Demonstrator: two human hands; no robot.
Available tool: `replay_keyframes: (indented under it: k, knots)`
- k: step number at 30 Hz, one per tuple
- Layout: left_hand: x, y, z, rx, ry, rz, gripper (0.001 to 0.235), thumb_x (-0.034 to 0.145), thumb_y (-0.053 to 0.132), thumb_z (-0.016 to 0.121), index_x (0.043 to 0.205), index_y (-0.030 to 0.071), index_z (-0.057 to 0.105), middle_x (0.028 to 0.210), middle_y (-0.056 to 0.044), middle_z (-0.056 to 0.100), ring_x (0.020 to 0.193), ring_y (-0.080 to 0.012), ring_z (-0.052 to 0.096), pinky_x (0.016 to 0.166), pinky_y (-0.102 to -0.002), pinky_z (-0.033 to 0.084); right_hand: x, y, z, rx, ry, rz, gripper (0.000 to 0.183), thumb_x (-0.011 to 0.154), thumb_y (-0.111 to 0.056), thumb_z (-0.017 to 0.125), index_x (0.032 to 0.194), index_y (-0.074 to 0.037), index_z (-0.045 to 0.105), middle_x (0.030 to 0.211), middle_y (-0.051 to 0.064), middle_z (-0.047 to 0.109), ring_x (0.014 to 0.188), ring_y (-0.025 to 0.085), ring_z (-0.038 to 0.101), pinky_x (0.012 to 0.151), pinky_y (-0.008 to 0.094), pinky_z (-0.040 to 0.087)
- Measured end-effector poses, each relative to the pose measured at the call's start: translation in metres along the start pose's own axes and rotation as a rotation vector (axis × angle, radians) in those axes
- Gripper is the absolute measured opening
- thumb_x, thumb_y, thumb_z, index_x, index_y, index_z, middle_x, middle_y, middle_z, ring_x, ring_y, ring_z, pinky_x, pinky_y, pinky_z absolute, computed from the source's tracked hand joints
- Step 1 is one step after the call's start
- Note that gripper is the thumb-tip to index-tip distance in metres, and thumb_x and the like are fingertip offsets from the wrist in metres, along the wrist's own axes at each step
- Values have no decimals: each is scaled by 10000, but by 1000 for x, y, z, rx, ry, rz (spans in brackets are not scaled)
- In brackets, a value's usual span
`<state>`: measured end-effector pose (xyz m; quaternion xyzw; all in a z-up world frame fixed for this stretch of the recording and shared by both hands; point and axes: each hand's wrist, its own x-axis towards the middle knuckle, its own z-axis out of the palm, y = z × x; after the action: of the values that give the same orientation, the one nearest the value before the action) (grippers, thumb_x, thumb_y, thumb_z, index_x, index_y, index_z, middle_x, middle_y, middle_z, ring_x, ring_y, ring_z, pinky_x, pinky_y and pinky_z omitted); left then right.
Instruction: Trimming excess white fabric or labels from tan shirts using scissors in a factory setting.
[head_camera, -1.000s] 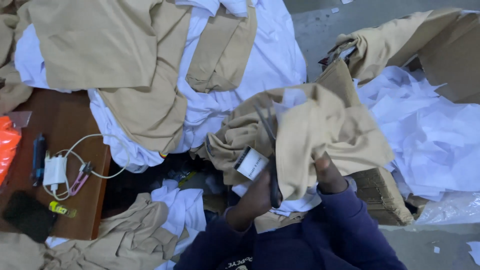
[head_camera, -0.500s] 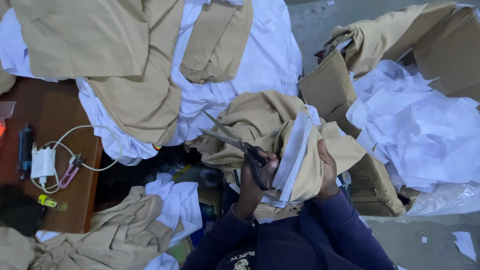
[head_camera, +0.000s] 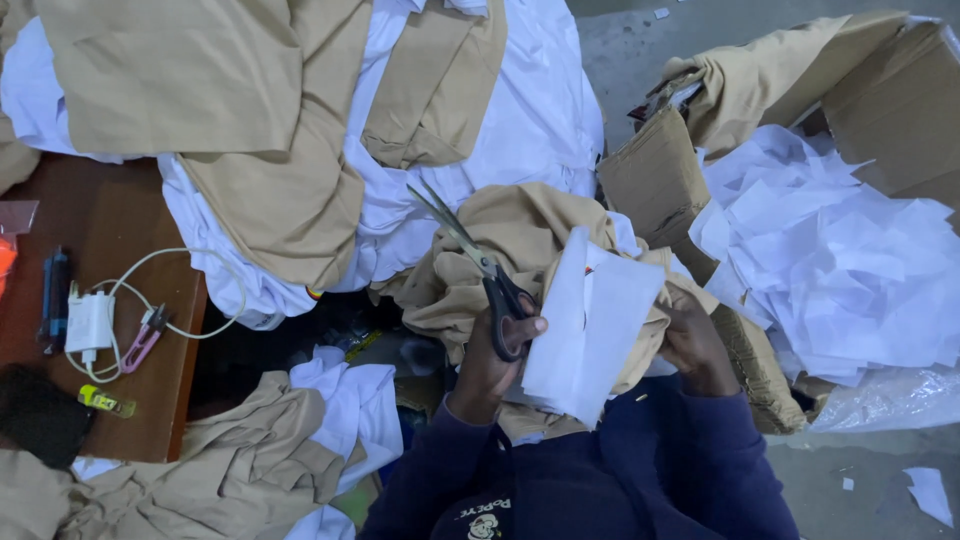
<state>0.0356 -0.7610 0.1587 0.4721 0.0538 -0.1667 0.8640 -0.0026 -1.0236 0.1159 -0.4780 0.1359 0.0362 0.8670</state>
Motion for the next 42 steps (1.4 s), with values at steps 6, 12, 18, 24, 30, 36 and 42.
replay_keyframes:
  k: [6, 12, 18, 24, 30, 36, 42]
  knots:
    - [-8, -8, 15, -54, -97, -61, 244, 818, 52, 830, 973, 97, 647, 972, -24, 617, 956, -187, 626, 925, -355, 491, -66, -69, 43, -785, 680, -548, 150, 1144, -142, 619, 1244, -31, 629, 1138, 98, 648, 1069, 197, 609, 933, 333, 497]
    - [-21, -5, 36, 283, -159, 44, 271, 862, 32, 822, 1003, 93, 600, 979, -57, 670, 960, -197, 662, 898, -373, 534, -104, -95, 102, -945, 259, 16, 360, 966, -443, 600, 1131, -128, 656, 1084, 28, 842, 909, 169, 832, 843, 326, 576]
    - [-34, 8, 33, 640, -276, 129, 249, 902, 199, 835, 1003, 130, 618, 972, -31, 704, 894, -146, 664, 810, -330, 529, -87, 8, 65, -495, -76, 183, 356, 938, -371, 696, 1147, -88, 753, 1071, 39, 781, 973, 154, 712, 819, 318, 540]
    - [-53, 55, 17, 601, -134, -168, 264, 842, 213, 859, 958, 106, 648, 902, -49, 753, 535, -96, 565, 379, -231, 409, -93, -15, 59, -367, 52, 132, 243, 992, -298, 676, 960, -57, 680, 894, 74, 752, 805, 182, 684, 716, 321, 496]
    - [-99, 91, -34, 1074, -822, -456, 56, 908, 117, 665, 853, 114, 679, 846, -7, 782, 749, -122, 739, 728, -287, 574, -87, 2, 25, 81, 16, 121, 216, 996, -137, 687, 1025, 64, 760, 951, 174, 808, 800, 237, 761, 730, 352, 589]
    - [-128, 130, -49, 1449, -946, -777, 167, 1014, 239, 541, 1116, 157, 644, 1063, -76, 741, 886, -237, 695, 731, -408, 499, -79, -2, 30, 98, 49, 96, 211, 1003, -136, 693, 1057, 58, 758, 981, 158, 798, 842, 235, 753, 764, 346, 583]
    - [-123, 95, -47, 1376, -820, -566, 176, 973, 267, 681, 961, 104, 615, 971, -94, 728, 832, -254, 701, 713, -411, 497, -87, 4, 42, -24, -31, 9, 156, 1018, -116, 661, 1075, 7, 737, 1069, 120, 773, 962, 252, 718, 811, 391, 552]
